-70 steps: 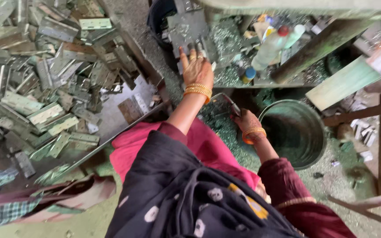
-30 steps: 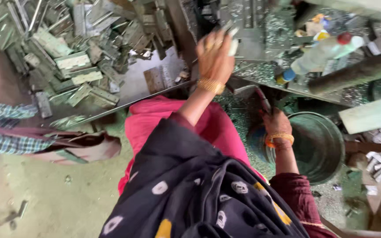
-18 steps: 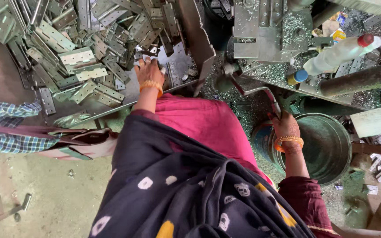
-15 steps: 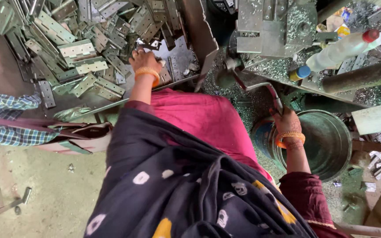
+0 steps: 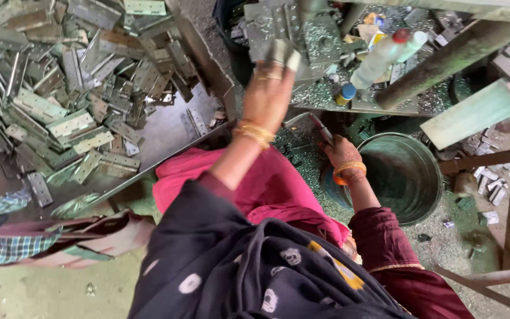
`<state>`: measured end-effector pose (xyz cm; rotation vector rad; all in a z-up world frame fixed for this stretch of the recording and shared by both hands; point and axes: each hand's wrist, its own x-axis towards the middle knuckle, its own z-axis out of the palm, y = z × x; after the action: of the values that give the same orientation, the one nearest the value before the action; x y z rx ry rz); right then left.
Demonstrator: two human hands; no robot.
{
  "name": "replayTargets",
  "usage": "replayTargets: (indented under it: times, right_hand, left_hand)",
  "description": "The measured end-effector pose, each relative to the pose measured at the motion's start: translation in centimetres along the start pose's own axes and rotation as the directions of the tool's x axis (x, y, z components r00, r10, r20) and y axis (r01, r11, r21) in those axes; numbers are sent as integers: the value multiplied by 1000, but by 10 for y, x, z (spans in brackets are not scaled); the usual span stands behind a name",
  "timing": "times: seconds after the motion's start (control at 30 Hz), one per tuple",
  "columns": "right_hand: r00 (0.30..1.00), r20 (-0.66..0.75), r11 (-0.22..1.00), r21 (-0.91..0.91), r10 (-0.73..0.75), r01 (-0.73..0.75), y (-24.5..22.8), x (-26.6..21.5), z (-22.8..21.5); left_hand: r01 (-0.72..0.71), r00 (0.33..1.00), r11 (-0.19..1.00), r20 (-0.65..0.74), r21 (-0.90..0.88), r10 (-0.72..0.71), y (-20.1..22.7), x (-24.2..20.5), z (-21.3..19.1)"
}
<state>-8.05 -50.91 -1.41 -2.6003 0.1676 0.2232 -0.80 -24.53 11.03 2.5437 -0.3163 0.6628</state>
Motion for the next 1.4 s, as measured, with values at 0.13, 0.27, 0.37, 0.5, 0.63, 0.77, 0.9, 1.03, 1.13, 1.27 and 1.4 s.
replayTargets:
  times: [0.13, 0.27, 0.37, 0.5, 0.63, 0.77, 0.9, 1.03, 1.13, 1.27, 1.4]
  right_hand:
    - [1000, -15, 1000, 11, 4, -4, -6, -10, -3]
    - [1000, -8, 995, -100, -5, 4, -29, -15, -28]
    - [1000, -10, 980, -198, -10, 7, -55, 1, -58]
    - [999, 31, 953, -300, -27, 36, -59, 14, -72]
    - [999, -19, 965, -257, 41, -44, -34, 5, -34]
    - [996, -42, 997, -24, 75, -76, -6, -17, 3]
    - [999, -6, 997, -57, 52, -52, -13, -2, -8]
    - [998, -4, 978, -196, 67, -66, -18, 1, -20]
    - [999, -11, 994, 104, -38, 38, -21, -3, -17]
    - [999, -18, 998, -36, 43, -43, -25, 4, -12]
    - [999, 7, 995, -87, 41, -40, -22, 3, -21]
  left_hand:
    - [-211, 962, 864, 255, 456, 101, 47, 22, 55]
    - [-58, 976, 949, 219, 309, -12, 34, 19, 84]
    - [28, 951, 935, 277, 354, -134, 20, 33, 87]
    - [39, 950, 922, 271, 385, -153, 23, 53, 84]
    - [47, 941, 894, 279, 446, -189, 27, 69, 78]
    - [22, 922, 926, 350, 377, -164, 27, 63, 75]
    - [-12, 951, 916, 286, 401, -113, 17, 68, 71]
    - [8, 964, 901, 236, 433, -122, 18, 68, 77]
    - [52, 898, 926, 388, 373, -207, 18, 73, 78]
    - [-18, 957, 873, 261, 487, -126, 8, 85, 71]
    - [-53, 895, 866, 408, 497, -179, 5, 84, 77]
